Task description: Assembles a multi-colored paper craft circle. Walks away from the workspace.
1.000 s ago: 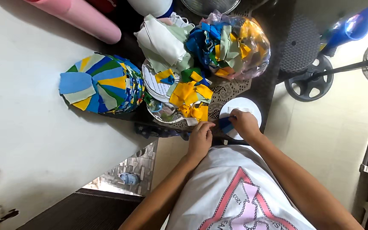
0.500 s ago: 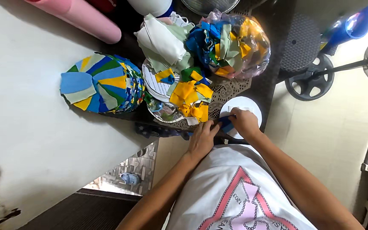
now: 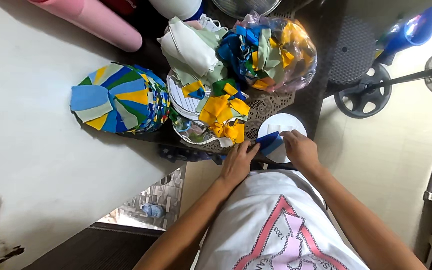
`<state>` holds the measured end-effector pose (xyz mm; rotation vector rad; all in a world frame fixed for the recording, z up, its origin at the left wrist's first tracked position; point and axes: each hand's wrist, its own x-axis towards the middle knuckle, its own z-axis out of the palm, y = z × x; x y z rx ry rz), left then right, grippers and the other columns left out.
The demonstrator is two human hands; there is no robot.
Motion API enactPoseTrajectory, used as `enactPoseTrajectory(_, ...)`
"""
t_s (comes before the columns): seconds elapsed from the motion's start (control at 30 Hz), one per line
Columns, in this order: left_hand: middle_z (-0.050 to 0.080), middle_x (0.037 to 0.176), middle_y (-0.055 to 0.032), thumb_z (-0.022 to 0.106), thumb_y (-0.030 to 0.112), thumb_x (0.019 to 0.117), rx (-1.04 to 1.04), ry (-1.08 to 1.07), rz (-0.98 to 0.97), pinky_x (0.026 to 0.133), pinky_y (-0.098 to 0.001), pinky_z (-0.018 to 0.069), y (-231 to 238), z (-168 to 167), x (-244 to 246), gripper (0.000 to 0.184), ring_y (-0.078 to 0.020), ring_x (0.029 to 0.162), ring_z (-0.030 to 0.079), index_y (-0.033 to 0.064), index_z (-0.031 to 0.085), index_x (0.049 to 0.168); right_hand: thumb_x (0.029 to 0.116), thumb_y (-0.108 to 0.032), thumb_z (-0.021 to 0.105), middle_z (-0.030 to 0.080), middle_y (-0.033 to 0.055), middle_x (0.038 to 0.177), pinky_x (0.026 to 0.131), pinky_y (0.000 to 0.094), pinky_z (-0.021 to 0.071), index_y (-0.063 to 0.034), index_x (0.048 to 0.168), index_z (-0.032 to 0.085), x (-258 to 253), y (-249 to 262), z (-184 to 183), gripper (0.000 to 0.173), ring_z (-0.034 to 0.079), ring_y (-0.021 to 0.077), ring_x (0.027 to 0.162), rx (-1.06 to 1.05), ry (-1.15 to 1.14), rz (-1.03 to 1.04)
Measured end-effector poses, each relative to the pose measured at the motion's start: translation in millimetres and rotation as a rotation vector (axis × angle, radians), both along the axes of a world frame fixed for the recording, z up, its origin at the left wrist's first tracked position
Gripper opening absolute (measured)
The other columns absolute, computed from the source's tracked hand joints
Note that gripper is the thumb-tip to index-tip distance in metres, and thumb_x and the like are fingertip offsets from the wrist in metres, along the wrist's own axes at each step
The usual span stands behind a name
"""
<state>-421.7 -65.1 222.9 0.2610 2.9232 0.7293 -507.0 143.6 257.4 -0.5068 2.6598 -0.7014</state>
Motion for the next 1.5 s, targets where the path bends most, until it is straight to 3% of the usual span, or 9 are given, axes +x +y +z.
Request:
enactPoseTrajectory(0.13,0.067,0.117,-0.0273,0.056,-0.007,0.0922,0.008,-0.034,0.008,0.084,-0.0552,0.058,0,5,-2,0.045,-0.0465,0.1,0.069,0.0103,0.071,0.131,0.1018,-0.004,0.052,0.07,0.0228,0.101,0.073,0.0575,0.0555,-0.006,0.125,0.072,5,-3,-3,0.031,0.07,0.0423,0.09,0.061,-0.097,0.022)
enactPoseTrajectory(0.23,0.07,0.115,-0.0234,0.056,-0.003,0.0936,0.018,0.012,0.023,0.082,-0.0542,0.0582,2,12,-10,0.035,-0.0436,0.099,0.07,0.0047,0.073,0.122,0.1009,-0.004,0.053,0.07,0.0211,0.101,0.074,0.0566,0.0567,-0.0046,0.119,0.074,10,6,-1,0.027,0.071,0.0405,0.09,0.005,-0.031,-0.087)
enactPoseTrajectory(0.33,0.069,0.124,-0.018,0.057,-0.003,0.0942,0.02,0.073,-0.072,0.089,-0.056,0.0554,3,13,-35,0.029,-0.04,0.115,0.066,0.0026,0.072,0.119,0.0992,-0.004,0.055,0.071,0.0209,0.105,0.079,0.0557,0.0573,-0.004,0.114,0.075,24,29,-10,0.025,0.07,0.0402,0.096,-0.017,0.086,-0.178)
enactPoseTrajectory(0.47,0.064,0.138,-0.0158,0.059,-0.006,0.0917,-0.001,0.074,-0.314,0.111,-0.0597,0.0401,1,11,-78,0.036,-0.0398,0.136,0.053,0.004,0.069,0.125,0.0977,-0.013,0.059,0.069,0.0244,0.113,0.08,0.0585,0.0538,-0.0045,0.111,0.076,43,55,-32,0.023,0.067,0.0459,0.102,0.03,0.228,-0.179)
enactPoseTrajectory(0.6,0.062,0.141,-0.0161,0.061,-0.006,0.0909,-0.085,0.008,-0.415,0.118,-0.0607,0.0291,1,12,-99,0.042,-0.0403,0.142,0.046,0.0052,0.067,0.131,0.0975,-0.019,0.06,0.068,0.0263,0.121,0.081,0.0609,0.0517,-0.0062,0.108,0.077,53,63,-43,0.023,0.065,0.0492,0.106,0.065,0.334,-0.2)
enactPoseTrajectory(0.83,0.062,0.142,-0.0158,0.061,-0.005,0.0894,-0.125,0.086,-0.285,0.112,-0.0624,0.0361,1,4,-76,0.043,-0.0408,0.138,0.051,0.0044,0.067,0.131,0.1002,-0.019,0.059,0.065,0.0261,0.13,0.084,0.0635,0.0488,-0.0123,0.116,0.077,34,69,-48,0.025,0.062,0.0503,0.112,0.083,0.406,-0.199)
enactPoseTrajectory(1.13,0.06,0.145,-0.0146,0.054,-0.004,0.0941,-0.064,-0.127,-0.04,0.112,-0.0626,0.0369,20,20,-37,0.048,-0.0393,0.14,0.049,0.0074,0.061,0.14,0.1021,-0.016,0.056,0.06,0.029,0.137,0.09,0.0675,0.0467,-0.009,0.126,0.073,-3,80,-45,0.03,0.059,0.0532,0.119,0.069,0.358,-0.02)
enactPoseTrajectory(1.33,0.065,0.134,-0.0197,0.055,0.003,0.0989,-0.016,-0.083,0.273,0.106,-0.0593,0.0447,-31,40,-57,0.031,-0.0422,0.132,0.055,0.001,0.067,0.128,0.1015,-0.018,0.056,0.06,0.0293,0.136,0.092,0.0682,0.0457,-0.0053,0.125,0.071,1,86,-40,0.031,0.06,0.0533,0.118,0.032,0.322,-0.038)
enactPoseTrajectory(1.5,0.063,0.129,-0.0244,0.062,0.006,0.0977,-0.183,-0.031,0.128,0.101,-0.0624,0.0458,-69,36,-79,0.029,-0.0471,0.127,0.055,-0.001,0.067,0.125,0.1007,-0.018,0.057,0.061,0.0286,0.135,0.09,0.0673,0.0469,-0.0062,0.125,0.071,13,96,-42,0.03,0.062,0.0523,0.114,0.028,0.315,-0.098)
